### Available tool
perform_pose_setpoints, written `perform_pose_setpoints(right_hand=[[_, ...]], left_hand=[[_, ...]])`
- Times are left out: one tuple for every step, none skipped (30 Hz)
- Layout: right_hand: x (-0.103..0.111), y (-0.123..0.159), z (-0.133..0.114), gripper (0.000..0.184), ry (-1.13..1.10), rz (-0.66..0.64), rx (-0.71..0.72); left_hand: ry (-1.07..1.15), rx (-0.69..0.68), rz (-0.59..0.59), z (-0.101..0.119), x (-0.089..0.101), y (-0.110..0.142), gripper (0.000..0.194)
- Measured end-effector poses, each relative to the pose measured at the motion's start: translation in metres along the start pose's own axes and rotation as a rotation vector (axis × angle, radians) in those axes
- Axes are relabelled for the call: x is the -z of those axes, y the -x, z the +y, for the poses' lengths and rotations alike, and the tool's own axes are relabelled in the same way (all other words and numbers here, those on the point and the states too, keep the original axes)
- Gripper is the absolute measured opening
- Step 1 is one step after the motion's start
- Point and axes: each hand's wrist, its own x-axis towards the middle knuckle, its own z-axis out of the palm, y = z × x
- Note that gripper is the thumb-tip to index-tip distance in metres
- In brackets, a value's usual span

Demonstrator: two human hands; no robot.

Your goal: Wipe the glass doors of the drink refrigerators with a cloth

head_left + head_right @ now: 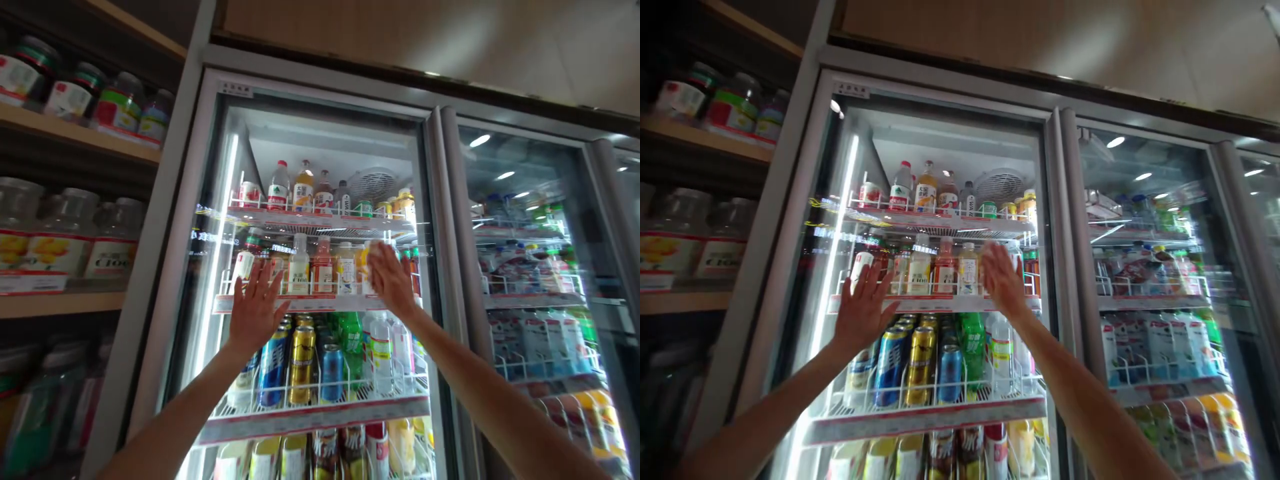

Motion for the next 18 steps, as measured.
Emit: perform_pose_setpoints(right_hand=[[0.001, 0.000, 0.010, 0.037, 0.032, 0.059, -0.168], [0.003, 0.002, 0.014, 0.038, 0.052, 0.098, -0.277], [0.004, 0.008, 0.014, 0.038, 0.058, 0.105, -0.308], [0.006, 0.018, 0.008, 0.038, 0.047, 0.077, -0.249], [0.007, 0.029, 0.000, 0.038, 0.023, 0.019, -0.116], [0.009, 0.040, -0.009, 0.039, -0.005, -0.053, 0.043], [0.010, 0.049, -0.015, 0.039, -0.029, -0.122, 0.185], [0.011, 0.053, -0.016, 0.039, -0.040, -0.162, 0.264], [0.011, 0.053, -0.011, 0.038, -0.031, -0.165, 0.253], [0.012, 0.049, -0.001, 0.037, -0.001, -0.123, 0.142], [0.012, 0.043, 0.012, 0.036, 0.039, -0.047, -0.031], [0.012, 0.037, 0.027, 0.036, 0.083, 0.038, -0.221], [0.013, 0.036, 0.039, 0.036, 0.106, 0.104, -0.347], [0.015, 0.039, 0.047, 0.037, 0.123, 0.143, -0.429], [0.016, 0.049, 0.048, 0.037, 0.129, 0.152, -0.451], [0.018, 0.065, 0.044, 0.038, 0.126, 0.131, -0.418], [0.020, 0.084, 0.035, 0.038, 0.123, 0.094, -0.358], [0.022, 0.103, 0.024, 0.038, 0.111, 0.042, -0.272]], left_hand=[[0.013, 0.002, 0.001, -0.001, -0.001, 0.001, 0.063], [0.026, 0.005, 0.002, -0.001, -0.002, 0.001, 0.063], [0.036, 0.010, 0.001, -0.001, -0.002, 0.001, 0.062], [0.043, 0.015, 0.001, -0.001, -0.001, 0.001, 0.062], [0.046, 0.018, 0.000, -0.001, -0.001, 0.001, 0.061], [0.047, 0.019, -0.002, -0.001, 0.000, 0.001, 0.061], [0.045, 0.017, -0.002, 0.000, 0.000, 0.000, 0.060], [0.042, 0.012, -0.002, 0.000, 0.000, 0.000, 0.060], [0.040, 0.009, 0.000, 0.000, 0.001, 0.000, 0.059], [0.040, 0.009, 0.002, 0.000, 0.001, -0.001, 0.059], [0.044, 0.010, 0.004, 0.000, 0.001, -0.001, 0.059], [0.050, 0.013, 0.004, 0.000, 0.001, -0.001, 0.060], [0.056, 0.015, 0.000, 0.001, 0.001, -0.001, 0.060], [0.059, 0.018, -0.009, 0.001, 0.002, 0.000, 0.060], [0.062, 0.021, -0.016, 0.001, 0.002, 0.000, 0.060], [0.068, 0.025, -0.020, 0.001, 0.002, 0.001, 0.060], [0.074, 0.029, -0.024, 0.001, 0.002, 0.003, 0.061], [0.084, 0.031, -0.027, 0.001, 0.002, 0.004, 0.061]])
